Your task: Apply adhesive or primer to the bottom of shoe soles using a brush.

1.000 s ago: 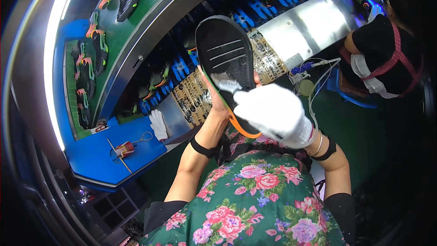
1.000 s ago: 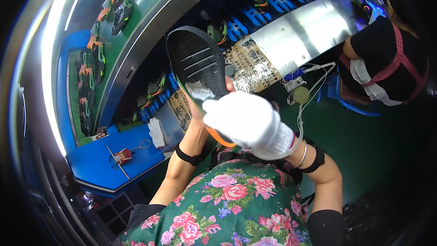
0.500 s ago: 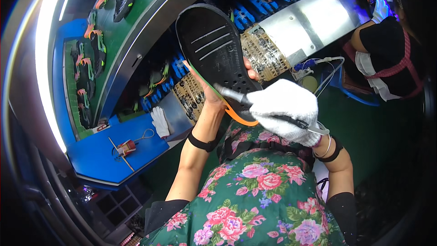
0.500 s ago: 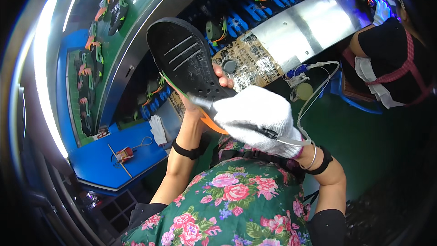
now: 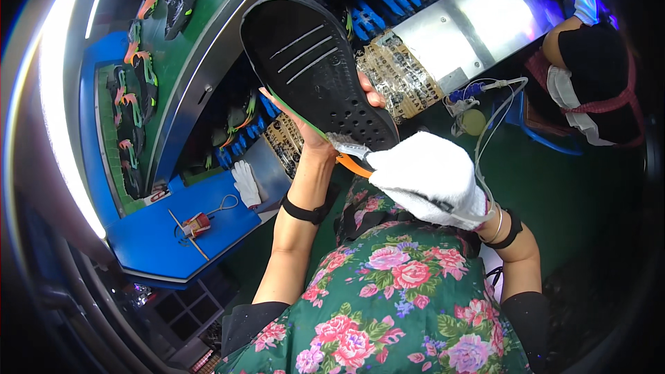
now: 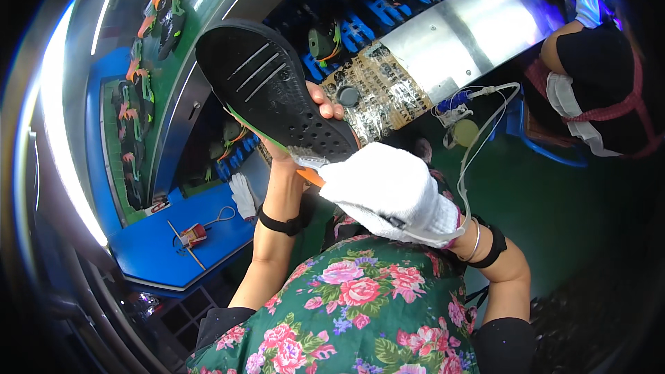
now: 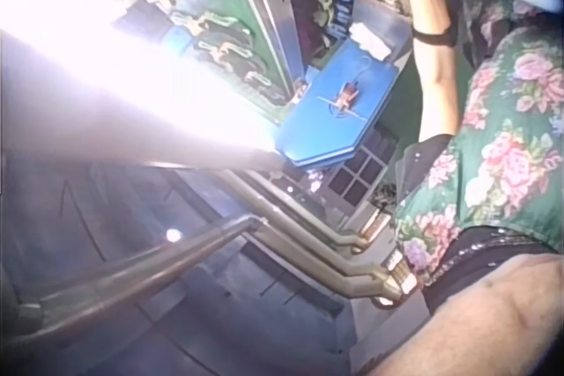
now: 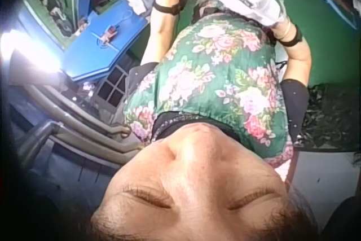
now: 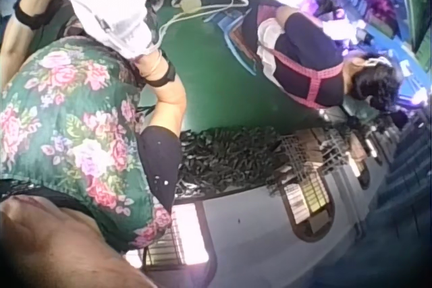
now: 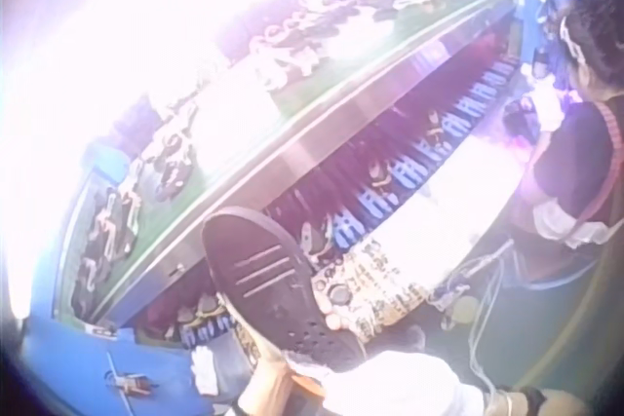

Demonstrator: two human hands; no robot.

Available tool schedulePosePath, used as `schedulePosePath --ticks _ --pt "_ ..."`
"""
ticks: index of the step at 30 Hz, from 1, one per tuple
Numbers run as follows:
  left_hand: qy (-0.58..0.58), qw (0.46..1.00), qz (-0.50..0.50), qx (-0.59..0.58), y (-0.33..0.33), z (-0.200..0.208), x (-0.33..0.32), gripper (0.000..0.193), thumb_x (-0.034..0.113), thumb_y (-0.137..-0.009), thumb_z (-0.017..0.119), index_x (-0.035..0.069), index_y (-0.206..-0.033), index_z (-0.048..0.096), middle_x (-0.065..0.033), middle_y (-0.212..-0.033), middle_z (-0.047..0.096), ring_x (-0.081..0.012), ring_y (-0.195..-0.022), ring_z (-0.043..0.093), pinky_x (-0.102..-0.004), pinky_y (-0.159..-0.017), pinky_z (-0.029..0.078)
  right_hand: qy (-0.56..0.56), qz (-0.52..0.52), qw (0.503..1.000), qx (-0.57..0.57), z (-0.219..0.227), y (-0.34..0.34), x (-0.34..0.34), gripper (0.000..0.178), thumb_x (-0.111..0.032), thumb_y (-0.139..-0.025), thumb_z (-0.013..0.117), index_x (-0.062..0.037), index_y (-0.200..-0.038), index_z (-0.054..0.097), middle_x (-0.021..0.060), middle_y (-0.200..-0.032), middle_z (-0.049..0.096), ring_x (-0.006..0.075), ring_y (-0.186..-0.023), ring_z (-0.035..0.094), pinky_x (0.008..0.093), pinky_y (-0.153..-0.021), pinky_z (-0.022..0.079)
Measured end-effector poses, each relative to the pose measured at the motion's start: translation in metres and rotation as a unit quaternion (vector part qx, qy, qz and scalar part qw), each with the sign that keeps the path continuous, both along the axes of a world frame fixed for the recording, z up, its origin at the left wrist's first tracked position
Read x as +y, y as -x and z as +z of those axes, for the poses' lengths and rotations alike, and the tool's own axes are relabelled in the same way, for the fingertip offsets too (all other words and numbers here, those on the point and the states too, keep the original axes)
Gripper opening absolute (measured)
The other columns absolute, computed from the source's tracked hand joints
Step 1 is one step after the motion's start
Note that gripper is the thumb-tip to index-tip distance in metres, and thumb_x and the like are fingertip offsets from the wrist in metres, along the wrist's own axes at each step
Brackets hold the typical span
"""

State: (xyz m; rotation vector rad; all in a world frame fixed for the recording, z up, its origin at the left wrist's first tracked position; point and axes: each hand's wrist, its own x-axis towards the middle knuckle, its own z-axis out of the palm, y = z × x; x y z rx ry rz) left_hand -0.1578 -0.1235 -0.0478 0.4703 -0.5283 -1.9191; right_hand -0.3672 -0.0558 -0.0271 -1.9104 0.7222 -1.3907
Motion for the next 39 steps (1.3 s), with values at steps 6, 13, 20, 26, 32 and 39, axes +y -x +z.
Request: schedulePosePath --ticks 6,13,20,26,32,39 --pt "0.022 0.998 -0.026 -0.044 -0.005 -0.004 -0.006 0.098 0.09 -0.082 0.055 -0.003 -0.111 0.059 -0.0154 -0.09 0.068 -0.0276 -0.094 0.068 -0.0418 -0.095 0.054 -0.086 -0.022 0.995 -0.05 -0.006 0.006 0.001 0.021 0.0 -0.075 0.084 -0.0048 -0.095 0.08 0.0132 -0.099 0.079 0.026 -0.083 0.074 0.036 -0.073 0.059" --pt "0.052 0.997 -0.04 -0.05 -0.001 0.001 -0.015 0.082 0.076 -0.088 0.062 -0.003 -0.108 0.061 -0.0146 -0.089 0.067 -0.0251 -0.089 0.07 -0.0443 -0.095 0.053 -0.124 -0.006 0.988 -0.095 -0.012 0.008 0.0 0.022 0.0 -0.075 0.084 -0.0044 -0.095 0.08 0.0131 -0.098 0.079 0.0267 -0.082 0.074 0.036 -0.073 0.058" --pt "0.08 0.996 -0.017 -0.037 0.009 0.004 -0.023 0.076 0.069 -0.093 0.061 -0.006 -0.109 0.061 -0.0154 -0.087 0.068 -0.0271 -0.088 0.071 -0.0451 -0.094 0.054 -0.135 -0.003 0.987 -0.087 -0.011 0.013 -0.004 0.02 -0.001 -0.075 0.084 -0.0047 -0.094 0.08 0.0126 -0.099 0.079 0.027 -0.083 0.074 0.0364 -0.074 0.058" --pt "0.064 0.997 -0.035 -0.035 0.01 0.006 -0.033 0.077 0.07 -0.092 0.062 -0.005 -0.108 0.061 -0.0168 -0.088 0.07 -0.0288 -0.087 0.071 -0.0442 -0.094 0.055 -0.094 0.009 0.995 -0.043 -0.005 0.02 -0.006 0.023 0.0 -0.075 0.084 -0.0051 -0.097 0.08 0.0119 -0.101 0.079 0.0263 -0.085 0.074 0.0361 -0.074 0.058" --pt "0.076 0.996 -0.024 -0.045 0.006 0.001 -0.039 0.084 0.076 -0.087 0.063 -0.005 -0.109 0.062 -0.0171 -0.09 0.07 -0.0286 -0.087 0.071 -0.0435 -0.091 0.056 -0.039 0.009 0.999 -0.013 -0.016 0.013 -0.004 0.032 -0.003 -0.079 0.082 -0.0102 -0.111 0.08 0.0078 -0.108 0.078 0.025 -0.09 0.073 0.0361 -0.077 0.059" --pt "0.05 0.997 -0.062 -0.011 0.008 -0.013 -0.046 0.107 0.094 -0.075 0.056 -0.005 -0.114 0.06 -0.0187 -0.095 0.069 -0.0317 -0.094 0.068 -0.042 -0.092 0.056 -0.022 -0.025 0.999 -0.006 0.002 0.012 -0.004 0.037 -0.003 -0.079 0.083 -0.0121 -0.115 0.08 0.0079 -0.111 0.078 0.0259 -0.095 0.074 0.0369 -0.082 0.058"
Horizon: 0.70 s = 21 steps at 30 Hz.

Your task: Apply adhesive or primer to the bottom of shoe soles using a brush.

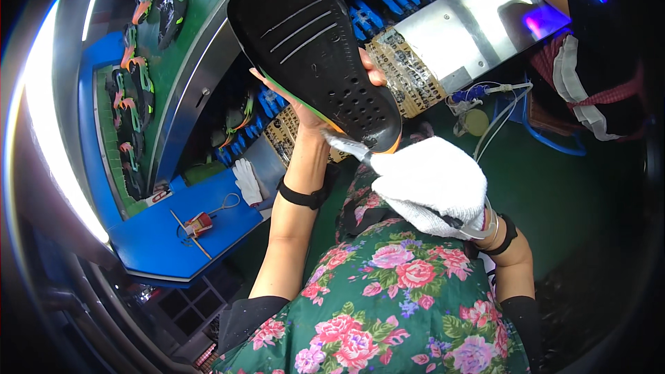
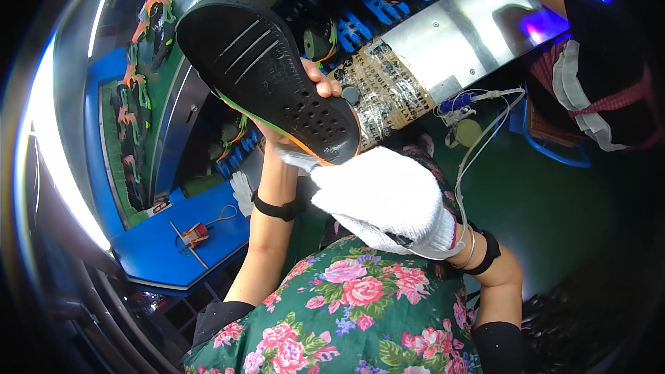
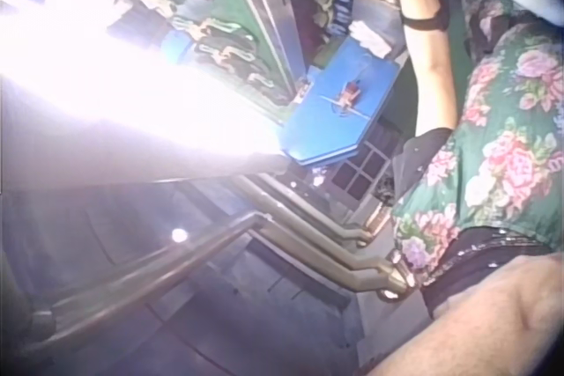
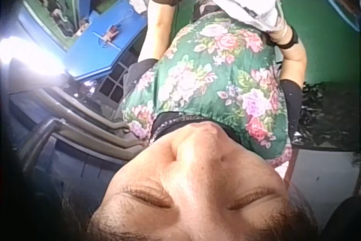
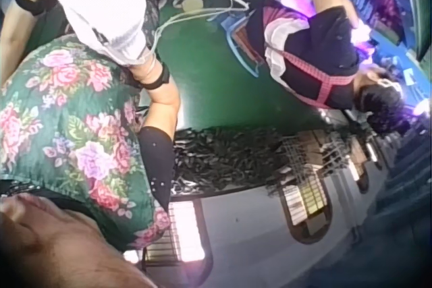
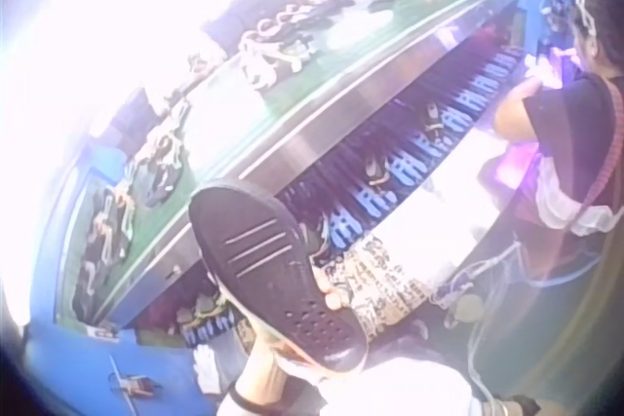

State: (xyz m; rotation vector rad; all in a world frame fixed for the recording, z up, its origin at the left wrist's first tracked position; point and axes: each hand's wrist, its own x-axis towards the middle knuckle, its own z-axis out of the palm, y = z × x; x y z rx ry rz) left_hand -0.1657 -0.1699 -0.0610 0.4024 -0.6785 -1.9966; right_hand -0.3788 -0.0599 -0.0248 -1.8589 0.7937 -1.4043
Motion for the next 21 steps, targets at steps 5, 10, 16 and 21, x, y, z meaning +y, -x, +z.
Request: schedulePosePath --ticks 5,10,16,21 --pt "-0.026 1.0 0.011 -0.013 -0.002 -0.005 0.003 0.112 0.098 -0.073 0.052 -0.005 -0.115 0.06 -0.0185 -0.1 0.068 -0.0326 -0.096 0.066 -0.0428 -0.092 0.055 -0.025 0.026 0.999 -0.035 -0.007 -0.003 0.002 0.034 -0.002 -0.077 0.084 -0.0095 -0.11 0.08 0.0086 -0.108 0.078 0.0264 -0.093 0.074 0.0365 -0.08 0.058" --pt "-0.006 0.999 0.021 -0.024 0.005 -0.001 0.005 0.104 0.094 -0.079 0.051 -0.004 -0.113 0.061 -0.0175 -0.1 0.067 -0.0311 -0.091 0.066 -0.0423 -0.091 0.052 -0.107 -0.055 0.991 -0.054 -0.013 0.007 0.002 0.017 0.005 -0.074 0.082 -0.0028 -0.088 0.077 0.0149 -0.094 0.077 0.0275 -0.084 0.074 0.0366 -0.076 0.059" --pt "-0.001 1.0 0.009 -0.03 0.006 0.002 0.009 0.088 0.081 -0.088 0.054 -0.005 -0.109 0.062 -0.016 -0.094 0.066 -0.0283 -0.089 0.066 -0.0422 -0.091 0.051 -0.134 -0.02 0.988 -0.075 -0.02 0.006 0.006 0.016 0.003 -0.077 0.081 -0.002 -0.092 0.078 0.0138 -0.094 0.078 0.0246 -0.082 0.074 0.034 -0.073 0.059" --pt "0.007 0.999 -0.013 -0.039 0.002 -0.004 0.008 0.083 0.075 -0.092 0.055 -0.006 -0.109 0.061 -0.0164 -0.094 0.066 -0.0295 -0.088 0.066 -0.0448 -0.091 0.051 -0.233 0.007 0.953 -0.192 -0.027 0.011 0.005 0.016 0.002 -0.083 0.079 0.0003 -0.099 0.078 0.0141 -0.097 0.078 0.0192 -0.085 0.075 0.0298 -0.074 0.058"
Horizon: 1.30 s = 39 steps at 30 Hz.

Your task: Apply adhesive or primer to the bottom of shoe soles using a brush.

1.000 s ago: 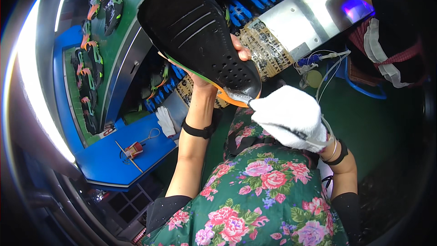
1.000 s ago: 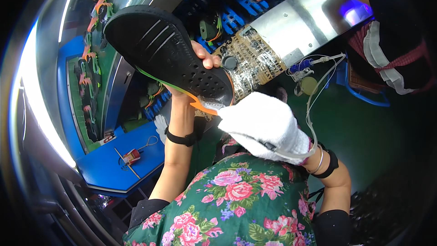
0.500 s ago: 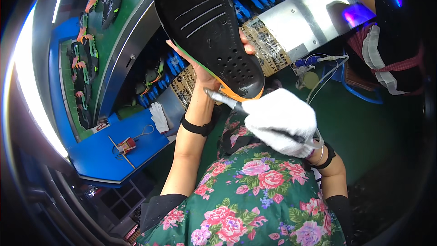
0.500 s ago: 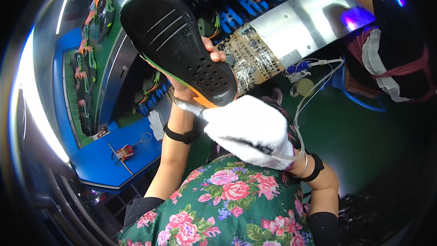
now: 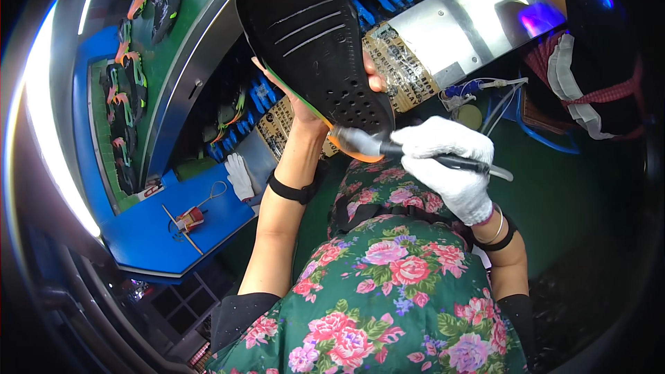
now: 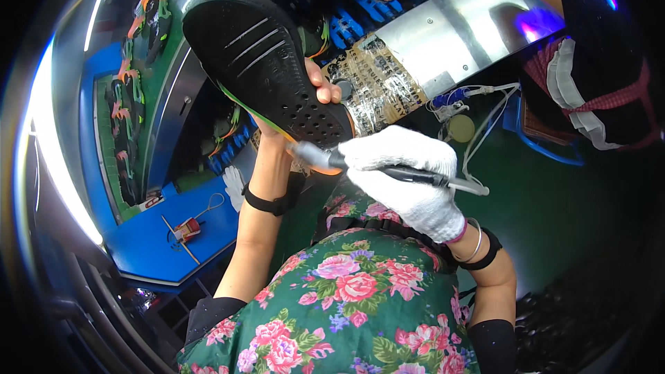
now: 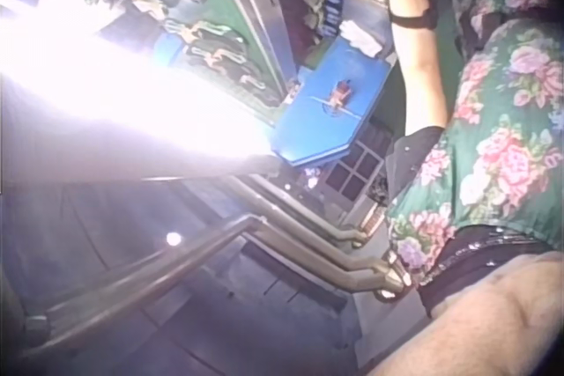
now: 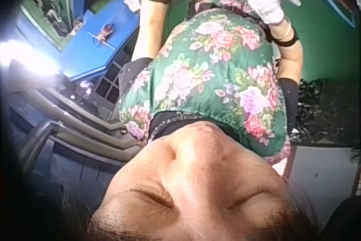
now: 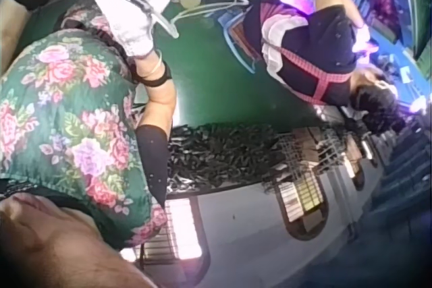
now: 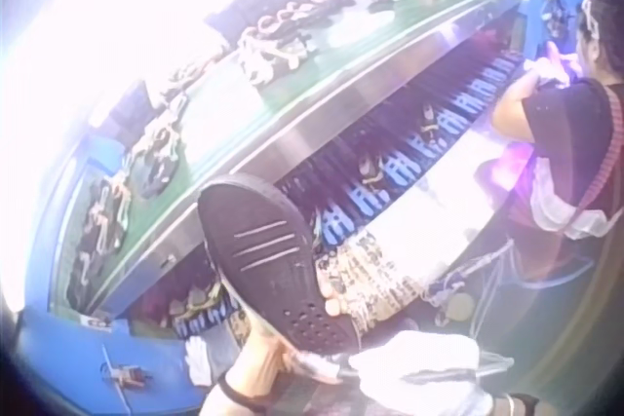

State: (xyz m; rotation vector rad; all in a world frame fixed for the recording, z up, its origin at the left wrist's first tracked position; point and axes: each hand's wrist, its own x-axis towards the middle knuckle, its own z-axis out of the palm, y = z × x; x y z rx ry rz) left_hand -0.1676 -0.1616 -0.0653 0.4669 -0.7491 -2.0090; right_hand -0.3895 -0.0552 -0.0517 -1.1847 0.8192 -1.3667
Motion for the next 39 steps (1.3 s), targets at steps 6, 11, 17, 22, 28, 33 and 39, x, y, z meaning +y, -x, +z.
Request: schedulePosePath --ticks 6,11,17,22,28,33,39 --pt "-0.008 1.0 -0.018 0.008 0.002 0.008 -0.001 0.087 0.076 -0.094 0.049 -0.009 -0.112 0.059 -0.0185 -0.099 0.065 -0.0306 -0.086 0.066 -0.0472 -0.09 0.049 0.205 0.005 0.96 0.191 0.004 0.001 0.0 0.027 -0.001 -0.077 0.083 -0.0031 -0.104 0.079 0.0108 -0.102 0.078 0.025 -0.084 0.073 0.0348 -0.074 0.058" --pt "-0.044 0.997 -0.052 -0.039 -0.008 0.001 -0.004 0.1 0.088 -0.088 0.043 -0.004 -0.124 0.059 -0.0203 -0.103 0.064 -0.0326 -0.087 0.066 -0.0492 -0.09 0.051 0.151 0.033 0.982 0.111 0.002 0.003 -0.003 0.022 -0.002 -0.074 0.085 -0.0044 -0.095 0.079 0.0146 -0.1 0.079 0.0269 -0.082 0.074 0.0359 -0.072 0.058" --pt "-0.128 0.988 -0.078 0.034 0.0 -0.002 0.002 0.14 0.108 -0.066 0.015 -0.001 -0.148 0.047 -0.0273 -0.112 0.069 -0.038 -0.095 0.074 -0.0508 -0.085 0.062 0.204 0.104 0.965 0.128 0.002 0.007 -0.007 0.024 0.0 -0.074 0.084 -0.0057 -0.098 0.08 0.0122 -0.1 0.079 0.0269 -0.083 0.075 0.0347 -0.072 0.058" --pt "-0.093 0.985 -0.133 0.051 0.001 0.001 -0.002 0.136 0.104 -0.072 0.017 -0.003 -0.151 0.044 -0.0308 -0.114 0.068 -0.0384 -0.096 0.074 -0.0515 -0.085 0.063 0.228 0.044 0.957 0.177 -0.005 0.012 -0.011 0.026 -0.002 -0.073 0.084 -0.0062 -0.098 0.08 0.0123 -0.1 0.079 0.0277 -0.086 0.074 0.0367 -0.073 0.058" --pt "-0.091 0.985 -0.143 -0.041 -0.003 -0.009 -0.002 0.125 0.1 -0.078 0.024 -0.001 -0.148 0.047 -0.0291 -0.112 0.069 -0.0373 -0.093 0.075 -0.0501 -0.081 0.065 0.2 0.149 0.964 0.089 0.001 0.013 -0.007 0.027 -0.003 -0.073 0.085 -0.0078 -0.099 0.081 0.0109 -0.1 0.079 0.0264 -0.086 0.074 0.0368 -0.075 0.058" --pt "-0.1 0.965 -0.205 -0.127 0.001 -0.005 -0.01 0.111 0.092 -0.086 0.032 0.0 -0.147 0.048 -0.0242 -0.108 0.072 -0.037 -0.088 0.076 -0.0513 -0.078 0.067 0.294 0.161 0.905 0.264 -0.009 0.009 -0.011 0.024 -0.01 -0.081 0.082 -0.012 -0.105 0.081 0.0054 -0.1 0.079 0.0252 -0.09 0.073 0.0369 -0.081 0.059" --pt "-0.107 0.938 -0.189 -0.27 0.0 0.003 -0.017 0.096 0.081 -0.096 0.036 0.0 -0.147 0.05 -0.0227 -0.116 0.071 -0.0282 -0.089 0.077 -0.0423 -0.071 0.068 0.265 0.157 0.936 0.171 -0.013 0.008 -0.035 0.021 -0.008 -0.077 0.086 -0.0103 -0.098 0.082 0.0073 -0.101 0.08 0.026 -0.087 0.075 0.0391 -0.086 0.058"
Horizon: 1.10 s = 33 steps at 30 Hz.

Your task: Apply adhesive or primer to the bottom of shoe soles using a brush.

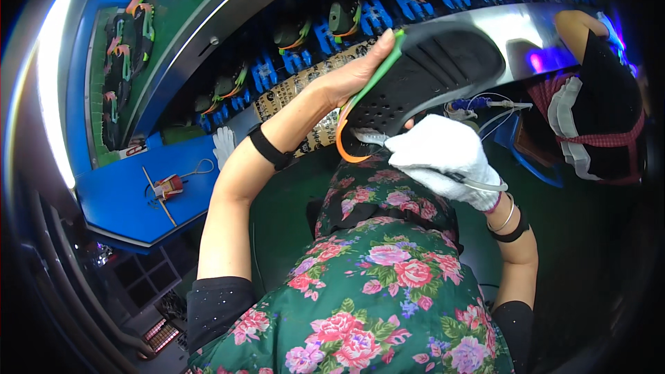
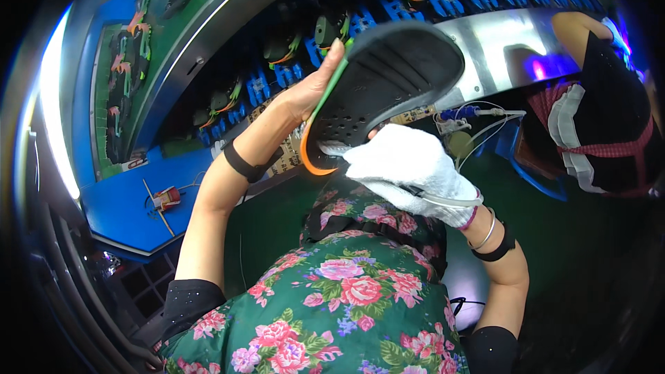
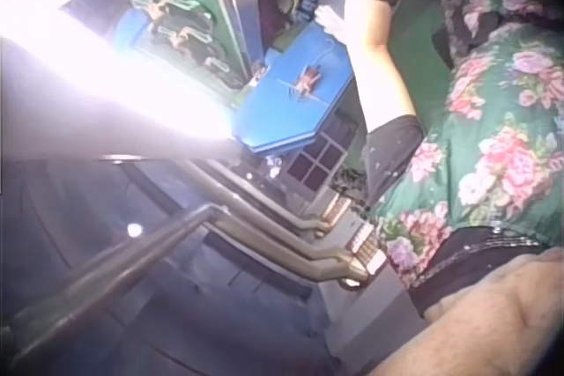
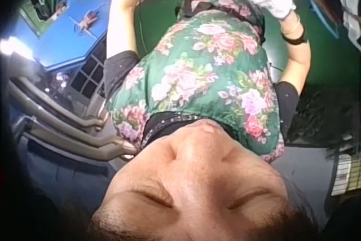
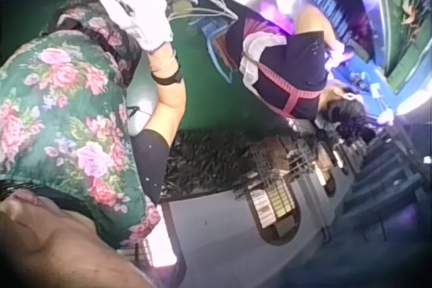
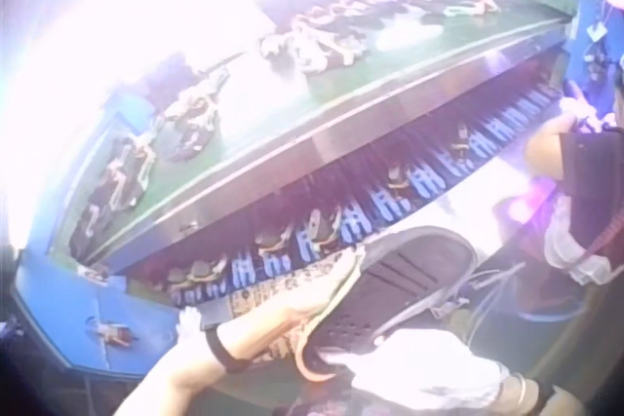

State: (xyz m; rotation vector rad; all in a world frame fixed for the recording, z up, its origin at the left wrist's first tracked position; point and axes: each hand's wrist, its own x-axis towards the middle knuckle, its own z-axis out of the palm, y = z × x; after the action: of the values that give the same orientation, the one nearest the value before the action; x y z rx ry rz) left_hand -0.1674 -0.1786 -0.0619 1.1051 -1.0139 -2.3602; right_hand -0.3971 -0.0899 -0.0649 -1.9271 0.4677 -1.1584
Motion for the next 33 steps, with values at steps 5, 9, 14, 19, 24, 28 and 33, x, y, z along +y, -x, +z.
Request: schedulePosePath --ticks 5,9,14,19,24,28,33 --pt "-0.11 0.973 0.048 0.197 -0.006 -0.015 0.009 0.095 0.084 -0.095 0.029 0.011 -0.153 0.047 -0.0176 -0.12 0.071 -0.0292 -0.097 0.075 -0.0446 -0.079 0.065 -0.26 0.063 0.957 -0.11 0.006 0.011 0.001 0.018 -0.001 -0.078 0.084 -0.0015 -0.095 0.08 0.0143 -0.101 0.079 0.024 -0.086 0.075 0.0357 -0.082 0.059" --pt "-0.285 0.861 0.288 0.307 -0.012 -0.052 0.035 0.07 0.06 -0.108 0.034 0.001 -0.139 0.057 -0.0174 -0.115 0.072 -0.0335 -0.101 0.074 -0.0481 -0.086 0.063 -0.289 -0.16 0.937 -0.109 0.011 0.019 -0.006 0.02 0.005 -0.077 0.081 0.0007 -0.096 0.079 0.0166 -0.099 0.078 0.0211 -0.089 0.075 0.0342 -0.081 0.058" --pt "-0.057 0.955 0.273 0.1 0.02 -0.03 0.068 0.049 0.038 -0.11 0.045 0.002 -0.141 0.056 -0.017 -0.141 0.061 -0.0314 -0.126 0.062 -0.0478 -0.111 0.05 -0.098 -0.214 0.972 -0.004 0.026 0.027 -0.027 0.018 0.002 -0.079 0.082 -0.0027 -0.096 0.08 0.0116 -0.099 0.079 0.0234 -0.088 0.075 0.0332 -0.079 0.058" --pt "-0.054 0.982 0.178 0.033 0.014 -0.025 0.082 0.045 0.028 -0.111 0.046 -0.005 -0.141 0.053 -0.0245 -0.135 0.063 -0.0395 -0.118 0.067 -0.0519 -0.103 0.058 -0.005 -0.204 0.977 0.062 0.035 0.025 -0.02 0.021 0.003 -0.075 0.082 -0.0042 -0.095 0.079 0.011 -0.096 0.079 0.0249 -0.084 0.073 0.0354 -0.078 0.058" --pt "-0.302 0.766 0.358 0.44 0.005 -0.041 0.094 0.075 0.059 -0.105 0.044 -0.001 -0.15 0.046 -0.0294 -0.146 0.054 -0.049 -0.128 0.059 -0.064 -0.108 0.05 -0.021 -0.24 0.97 0.018 0.042 0.022 -0.007 0.021 0.003 -0.075 0.082 -0.0023 -0.095 0.079 0.0121 -0.096 0.079 0.0248 -0.083 0.073 0.0349 -0.075 0.057" --pt "-0.264 0.785 0.347 0.44 0.017 -0.024 0.087 0.072 0.059 -0.101 0.049 0.004 -0.148 0.053 -0.0245 -0.144 0.059 -0.0417 -0.127 0.063 -0.0567 -0.111 0.049 -0.013 -0.257 0.966 -0.027 0.038 0.023 -0.008 0.021 0.003 -0.075 0.083 -0.0025 -0.095 0.08 0.0128 -0.095 0.079 0.0246 -0.08 0.073 0.0347 -0.074 0.057" --pt "-0.177 0.883 0.326 0.286 0.033 -0.036 0.097 0.091 0.069 -0.086 0.067 0.005 -0.148 0.051 -0.018 -0.143 0.061 -0.0359 -0.127 0.062 -0.0557 -0.114 0.046 0.007 -0.25 0.968 -0.01 0.059 0.028 -0.017 0.022 0.002 -0.075 0.083 -0.0035 -0.096 0.08 0.0129 -0.098 0.079 0.0257 -0.083 0.073 0.0355 -0.076 0.058"
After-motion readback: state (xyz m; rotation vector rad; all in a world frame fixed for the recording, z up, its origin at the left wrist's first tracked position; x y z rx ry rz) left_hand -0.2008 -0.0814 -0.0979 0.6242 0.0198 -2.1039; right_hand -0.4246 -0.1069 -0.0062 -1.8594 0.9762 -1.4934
